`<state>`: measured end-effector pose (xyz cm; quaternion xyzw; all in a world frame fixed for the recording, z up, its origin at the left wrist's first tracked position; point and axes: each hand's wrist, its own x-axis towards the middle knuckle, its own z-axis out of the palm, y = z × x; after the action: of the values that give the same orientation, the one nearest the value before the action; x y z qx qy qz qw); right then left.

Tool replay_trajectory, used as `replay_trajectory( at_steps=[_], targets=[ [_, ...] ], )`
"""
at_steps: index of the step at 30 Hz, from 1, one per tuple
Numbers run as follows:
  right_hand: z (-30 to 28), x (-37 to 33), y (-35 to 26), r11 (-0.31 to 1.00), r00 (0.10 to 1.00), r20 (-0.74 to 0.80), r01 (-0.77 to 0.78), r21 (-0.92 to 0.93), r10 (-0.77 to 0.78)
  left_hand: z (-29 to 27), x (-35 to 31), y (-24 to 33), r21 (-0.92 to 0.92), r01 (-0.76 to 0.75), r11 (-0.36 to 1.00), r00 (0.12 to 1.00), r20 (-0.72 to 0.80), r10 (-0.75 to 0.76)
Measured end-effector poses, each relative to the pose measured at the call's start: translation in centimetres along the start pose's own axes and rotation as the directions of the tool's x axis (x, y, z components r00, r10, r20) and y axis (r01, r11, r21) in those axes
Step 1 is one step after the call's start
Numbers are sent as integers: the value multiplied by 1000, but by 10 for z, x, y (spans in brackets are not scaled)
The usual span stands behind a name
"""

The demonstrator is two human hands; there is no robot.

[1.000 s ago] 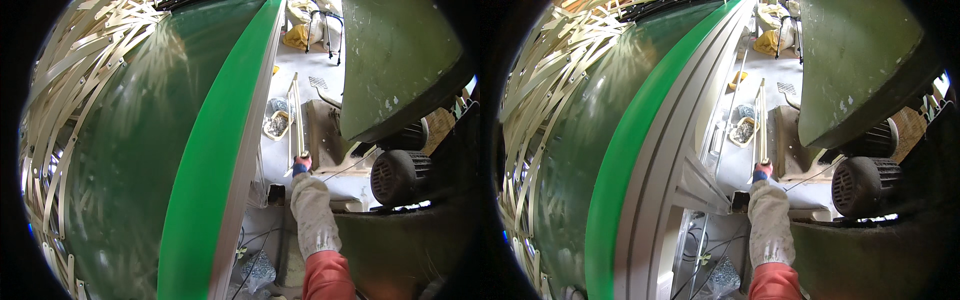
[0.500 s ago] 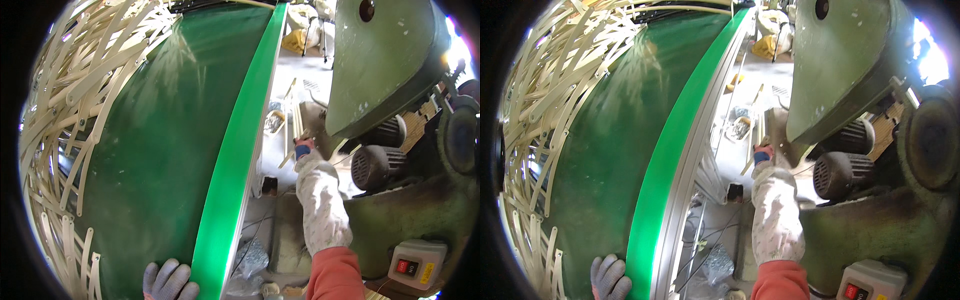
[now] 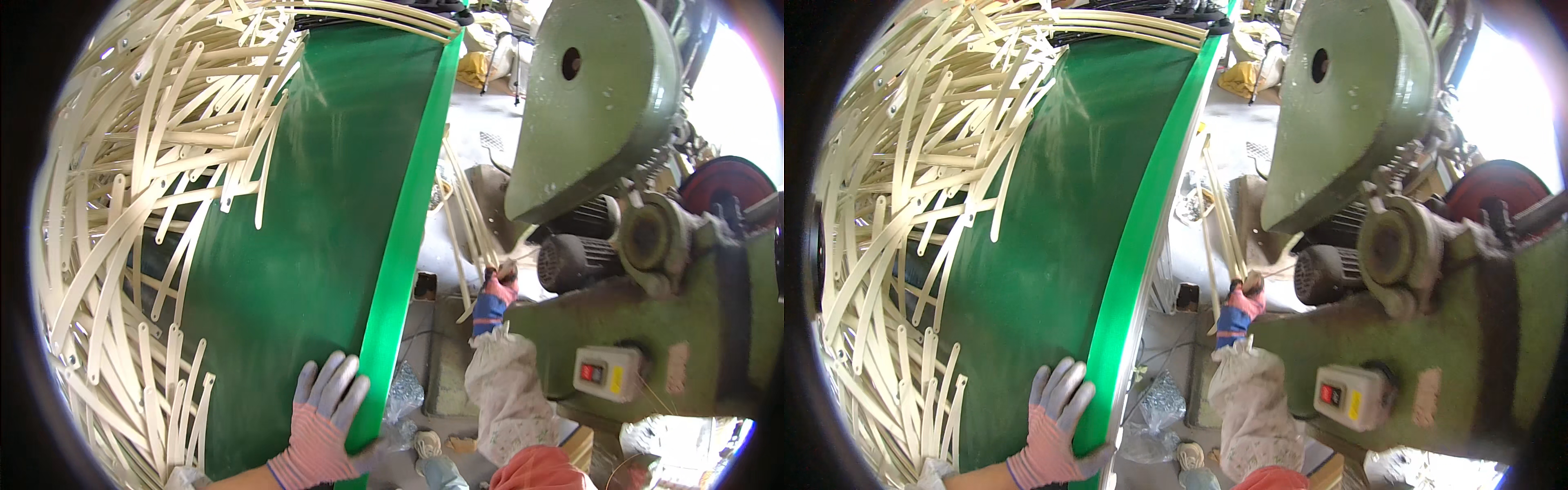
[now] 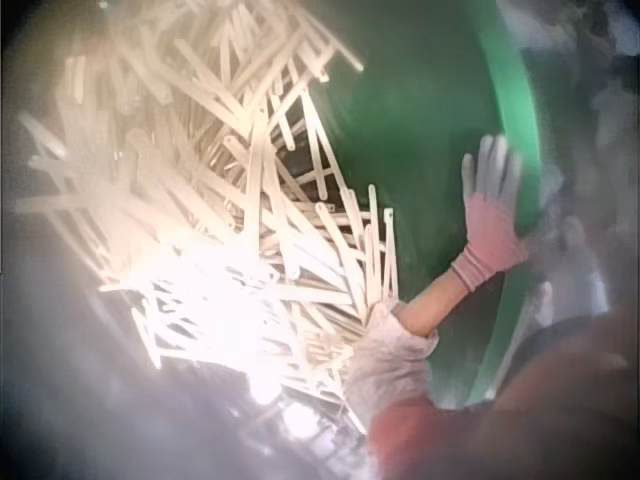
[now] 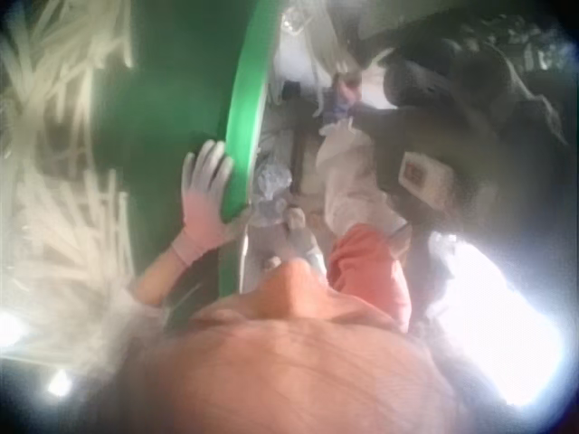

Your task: The person repeatedly picks up small wooden chair frames from a green conveyor belt and places them into a metal cart. The person handles the frames by hand, moving them from the belt to the cart in a repetitive cycle throughout the clip.

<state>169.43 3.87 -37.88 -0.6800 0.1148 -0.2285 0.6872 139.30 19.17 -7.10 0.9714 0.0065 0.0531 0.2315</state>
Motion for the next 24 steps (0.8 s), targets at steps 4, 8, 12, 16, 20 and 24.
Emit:
replay_trajectory(
  at_steps=[4, 8, 12, 16, 20, 24],
  targets=[
    [-88, -65, -101, 992, 993, -59, -93, 87, 99, 2, -8, 0, -24, -31, 999, 999, -38, 30],
    [-161, -139, -203, 951, 950, 36, -310, -18, 310, 8, -20, 1, 5, -79, 997, 988, -134, 79],
    [-228, -214, -280, 892, 911, 154, -407, 195, 382, 11, -27, 4, 56, -150, 987, 953, -259, 159],
    [-336, -268, -351, 902, 898, 92, -430, -26, 430, 5, -36, 26, 185, -202, 962, 916, -312, 253],
    [-473, -307, -433, 931, 907, 214, -341, -133, 363, 17, -70, 91, 506, -593, 626, 784, 188, 591],
    [-590, -348, -516, 888, 858, 233, -434, -149, 458, 82, -165, 184, 17, -920, 393, 361, 433, 826]
  ],
)
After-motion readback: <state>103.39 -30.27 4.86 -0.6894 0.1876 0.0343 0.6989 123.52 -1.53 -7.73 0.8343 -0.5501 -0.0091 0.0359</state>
